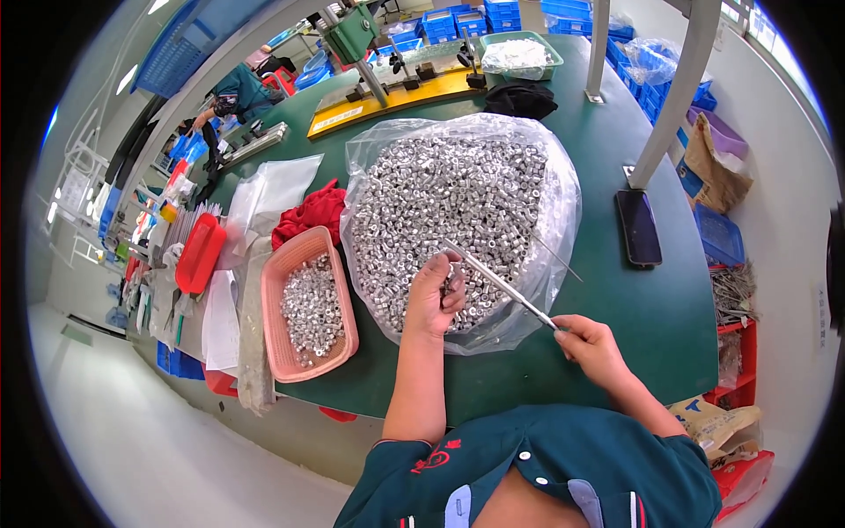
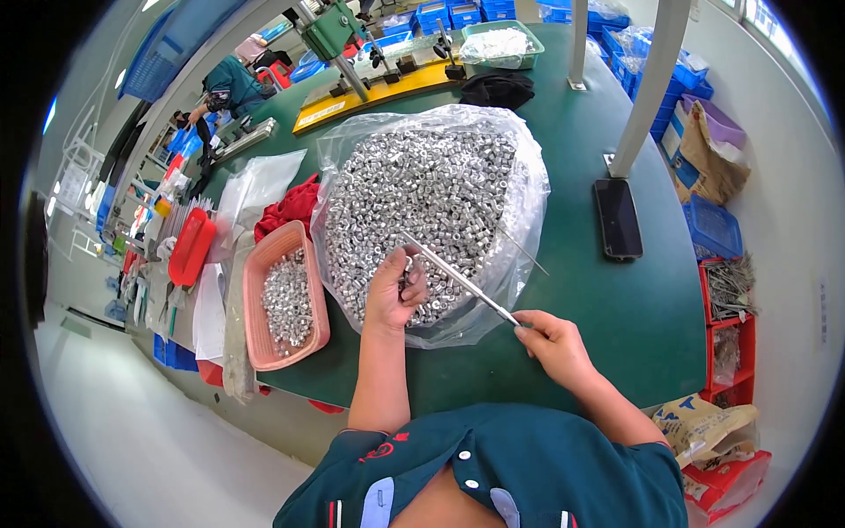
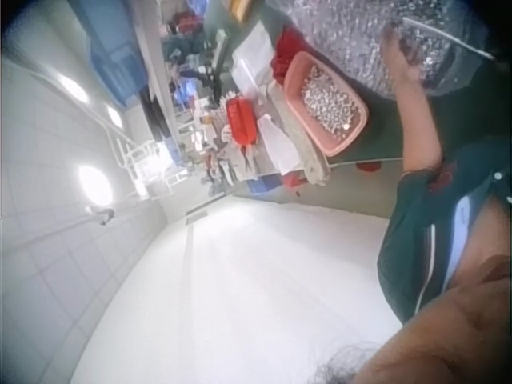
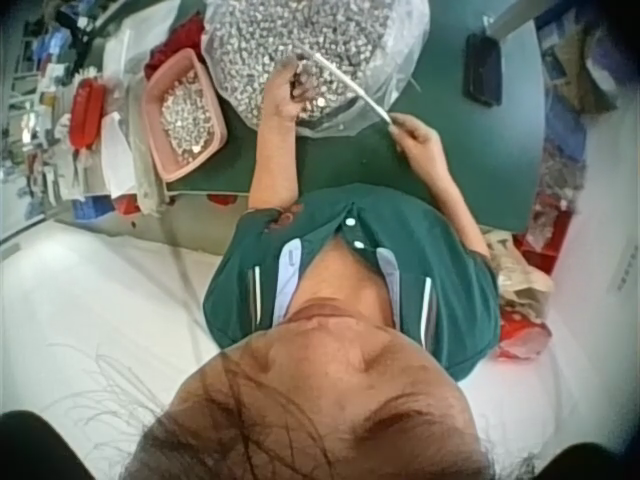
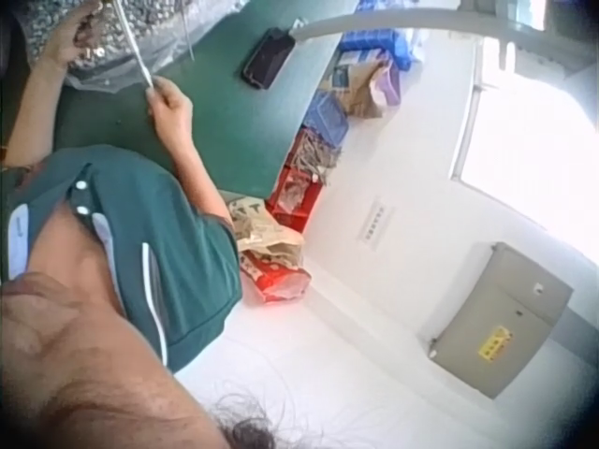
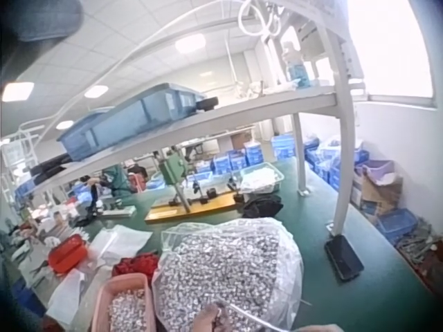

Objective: The person threads small metal washers onto a thin metal rod by hand, taking them from a plastic tray.

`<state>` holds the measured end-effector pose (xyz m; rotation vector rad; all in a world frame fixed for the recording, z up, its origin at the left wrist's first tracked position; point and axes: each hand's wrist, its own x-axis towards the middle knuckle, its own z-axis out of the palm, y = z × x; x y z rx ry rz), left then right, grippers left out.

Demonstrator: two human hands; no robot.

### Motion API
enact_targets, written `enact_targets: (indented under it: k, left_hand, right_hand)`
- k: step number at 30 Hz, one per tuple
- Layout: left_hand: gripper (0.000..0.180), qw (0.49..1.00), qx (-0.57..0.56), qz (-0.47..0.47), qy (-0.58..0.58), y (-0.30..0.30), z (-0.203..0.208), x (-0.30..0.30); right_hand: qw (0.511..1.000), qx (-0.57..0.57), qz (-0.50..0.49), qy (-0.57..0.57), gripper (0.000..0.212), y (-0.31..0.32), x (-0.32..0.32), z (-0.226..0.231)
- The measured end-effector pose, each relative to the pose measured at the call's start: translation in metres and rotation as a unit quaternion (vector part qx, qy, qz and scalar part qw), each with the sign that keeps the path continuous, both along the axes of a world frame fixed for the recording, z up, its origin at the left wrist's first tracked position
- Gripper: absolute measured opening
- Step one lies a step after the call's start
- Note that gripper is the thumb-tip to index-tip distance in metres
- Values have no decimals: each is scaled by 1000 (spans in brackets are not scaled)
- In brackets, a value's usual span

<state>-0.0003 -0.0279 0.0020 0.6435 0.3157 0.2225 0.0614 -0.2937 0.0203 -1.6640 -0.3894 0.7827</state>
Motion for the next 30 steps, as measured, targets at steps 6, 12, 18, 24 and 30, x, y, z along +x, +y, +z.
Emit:
enact_targets:
  k: [6,12,18,24,30]
  left_hand:
    - [25,998,-23,47,-19,11,-5,-5]
    - [28,997,38,59,15,9,-1,-5]
    - [27,982,162,70,73,5,7,-6]
    - [23,955,261,91,105,5,6,-4]
    - [24,980,167,87,69,1,10,-2]
  right_hand:
    - [998,-38,37,-25,23,-13,2,7]
    - [990,-79,48,-106,22,-19,4,16]
    - [952,-75,41,-294,22,-21,17,31]
    - [939,-112,52,-320,22,-20,16,33]
    - [990,-68,45,-117,22,-16,4,12]
